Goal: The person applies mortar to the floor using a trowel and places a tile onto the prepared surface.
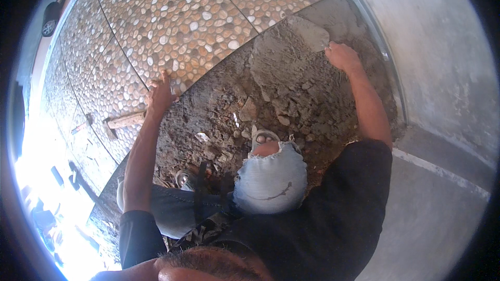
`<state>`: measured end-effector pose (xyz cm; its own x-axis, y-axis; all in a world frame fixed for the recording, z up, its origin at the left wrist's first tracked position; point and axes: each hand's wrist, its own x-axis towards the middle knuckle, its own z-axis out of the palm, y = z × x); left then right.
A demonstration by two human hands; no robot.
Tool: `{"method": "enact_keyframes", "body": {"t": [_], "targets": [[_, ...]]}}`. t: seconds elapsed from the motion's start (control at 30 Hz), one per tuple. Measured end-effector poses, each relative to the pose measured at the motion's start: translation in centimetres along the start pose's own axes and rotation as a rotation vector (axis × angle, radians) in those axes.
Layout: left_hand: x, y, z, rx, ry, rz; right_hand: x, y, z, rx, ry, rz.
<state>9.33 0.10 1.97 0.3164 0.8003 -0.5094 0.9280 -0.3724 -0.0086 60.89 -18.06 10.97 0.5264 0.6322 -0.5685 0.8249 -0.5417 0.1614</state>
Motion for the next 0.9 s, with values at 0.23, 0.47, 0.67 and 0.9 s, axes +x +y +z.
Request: {"method": "enact_keyframes", "body": {"t": [0.23,0.47,0.67,0.9], "targets": [[-0.4,0.7,-1.3,-0.045,-0.007,0.028,2.1,1.8,3.0,0.188,0.043,0.065],[1.0,-0.9,1.6,-0.051,0.041,0.036,-2.1,-6.9,0.5,1.024,-0.401,0.19],[-0.5,0.3,-1.0,-0.004,0.004,0.023,-7.3,-12.0,2.1,1.024,-0.534,0.134],[-0.5,0.5,-1.3,0.014,0.029,0.037,-7.9,-11.3,3.5,0.826,-0.427,0.0]]}}
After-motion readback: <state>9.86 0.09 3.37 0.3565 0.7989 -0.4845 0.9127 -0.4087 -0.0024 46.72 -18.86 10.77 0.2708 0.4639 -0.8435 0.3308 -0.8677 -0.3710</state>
